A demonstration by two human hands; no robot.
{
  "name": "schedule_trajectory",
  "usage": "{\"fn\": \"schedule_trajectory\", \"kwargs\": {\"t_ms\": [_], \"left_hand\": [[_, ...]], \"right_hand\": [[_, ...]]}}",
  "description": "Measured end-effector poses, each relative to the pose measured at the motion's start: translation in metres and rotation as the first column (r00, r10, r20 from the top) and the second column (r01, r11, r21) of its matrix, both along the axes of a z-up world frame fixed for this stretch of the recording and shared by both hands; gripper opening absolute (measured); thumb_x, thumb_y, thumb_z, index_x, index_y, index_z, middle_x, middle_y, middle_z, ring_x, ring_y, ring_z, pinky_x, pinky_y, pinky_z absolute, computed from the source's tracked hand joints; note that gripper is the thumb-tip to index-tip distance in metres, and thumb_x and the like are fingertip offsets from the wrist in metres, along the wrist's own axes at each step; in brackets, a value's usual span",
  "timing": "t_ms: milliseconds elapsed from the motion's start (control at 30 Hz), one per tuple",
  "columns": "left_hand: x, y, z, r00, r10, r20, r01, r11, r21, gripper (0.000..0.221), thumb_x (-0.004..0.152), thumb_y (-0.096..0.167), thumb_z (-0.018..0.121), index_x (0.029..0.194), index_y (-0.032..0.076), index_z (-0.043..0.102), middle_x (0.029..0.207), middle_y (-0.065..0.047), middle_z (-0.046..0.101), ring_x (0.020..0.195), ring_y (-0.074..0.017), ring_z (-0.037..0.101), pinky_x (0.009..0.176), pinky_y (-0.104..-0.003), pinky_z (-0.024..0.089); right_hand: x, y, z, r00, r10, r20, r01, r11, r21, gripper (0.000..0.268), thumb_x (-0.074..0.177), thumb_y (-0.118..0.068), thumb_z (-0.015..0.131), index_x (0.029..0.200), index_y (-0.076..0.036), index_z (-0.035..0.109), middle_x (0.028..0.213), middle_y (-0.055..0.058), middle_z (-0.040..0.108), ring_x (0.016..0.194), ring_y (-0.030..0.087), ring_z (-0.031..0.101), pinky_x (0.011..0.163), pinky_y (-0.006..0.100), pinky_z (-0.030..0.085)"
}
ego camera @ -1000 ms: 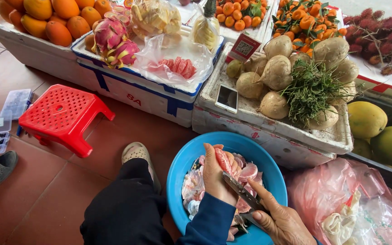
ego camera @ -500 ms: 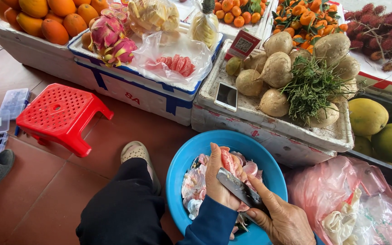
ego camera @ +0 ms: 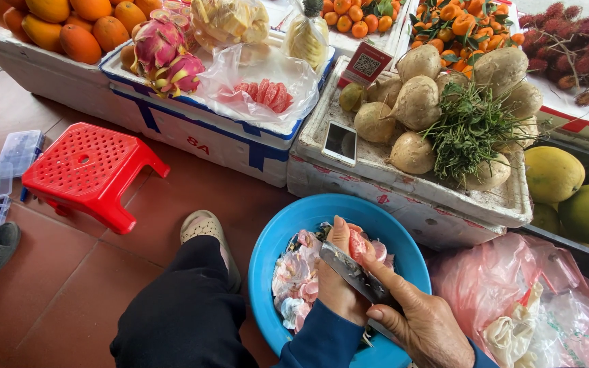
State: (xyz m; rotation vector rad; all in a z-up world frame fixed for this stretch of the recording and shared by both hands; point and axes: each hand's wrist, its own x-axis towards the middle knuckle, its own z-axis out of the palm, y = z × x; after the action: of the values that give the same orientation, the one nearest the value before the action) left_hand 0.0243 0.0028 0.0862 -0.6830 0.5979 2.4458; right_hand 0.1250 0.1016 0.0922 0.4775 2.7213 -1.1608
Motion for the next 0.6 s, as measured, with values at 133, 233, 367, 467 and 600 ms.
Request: {"fn": "schedule_trajectory", "kwargs": {"t_ms": [133,233,367,467,600], "left_hand": [[0.002,0.001,-0.002,0.999,-0.014,-0.051,0.01,0.996,-0.086,0.043,0.098,0.051,0.059,0.092,0.009,0.053,0.068,-0.008,0.05,0.057,-0.0151,0.048,0.056,-0.028,0.042],[0.002,0.002,-0.006,0.996,-0.032,-0.087,0.016,0.984,-0.177,0.043,0.098,0.051,0.057,0.092,0.008,0.056,0.071,-0.007,0.052,0.061,-0.0154,0.05,0.062,-0.03,0.045],[0.004,0.003,-0.004,0.998,-0.048,-0.045,0.043,0.994,-0.096,0.042,0.098,0.051,0.058,0.092,0.009,0.055,0.071,-0.007,0.049,0.062,-0.0154,0.047,0.061,-0.029,0.042],[0.007,0.003,-0.004,0.993,-0.078,-0.089,0.071,0.994,-0.084,0.041,0.097,0.05,0.06,0.09,0.01,0.055,0.067,-0.005,0.044,0.059,-0.0155,0.044,0.059,-0.031,0.038],[0.005,0.002,-0.011,0.963,-0.168,-0.213,0.161,0.986,-0.051,0.039,0.093,0.051,0.065,0.092,0.013,0.053,0.064,-0.001,0.045,0.055,-0.0127,0.046,0.05,-0.028,0.038]], "right_hand": [[0.003,0.005,-0.016,0.985,0.022,-0.172,-0.032,0.998,-0.052,0.069,0.083,-0.054,0.067,0.148,-0.032,0.056,0.138,-0.005,0.076,0.123,0.005,0.072,0.099,0.022,0.054],[0.003,0.003,-0.021,0.96,0.051,-0.274,-0.067,0.997,-0.05,0.065,0.085,-0.047,0.069,0.145,-0.025,0.059,0.143,-0.003,0.072,0.13,0.007,0.066,0.102,0.023,0.051],[0.007,0.011,-0.036,0.917,0.1,-0.386,-0.119,0.992,-0.026,0.06,0.086,-0.041,0.072,0.14,-0.017,0.063,0.123,0.0,0.08,0.106,0.005,0.076,0.091,0.021,0.057],[0.009,0.023,-0.042,0.923,-0.017,-0.385,-0.042,0.989,-0.142,0.057,0.076,-0.033,0.083,0.128,-0.013,0.073,0.12,0.001,0.084,0.11,0.006,0.076,0.096,0.021,0.058],[0.004,0.045,-0.022,0.927,-0.178,-0.329,0.012,0.893,-0.45,0.051,0.083,-0.01,0.075,0.134,-0.006,0.07,0.102,0.007,0.067,0.085,0.013,0.057,0.076,0.026,0.042]]}}
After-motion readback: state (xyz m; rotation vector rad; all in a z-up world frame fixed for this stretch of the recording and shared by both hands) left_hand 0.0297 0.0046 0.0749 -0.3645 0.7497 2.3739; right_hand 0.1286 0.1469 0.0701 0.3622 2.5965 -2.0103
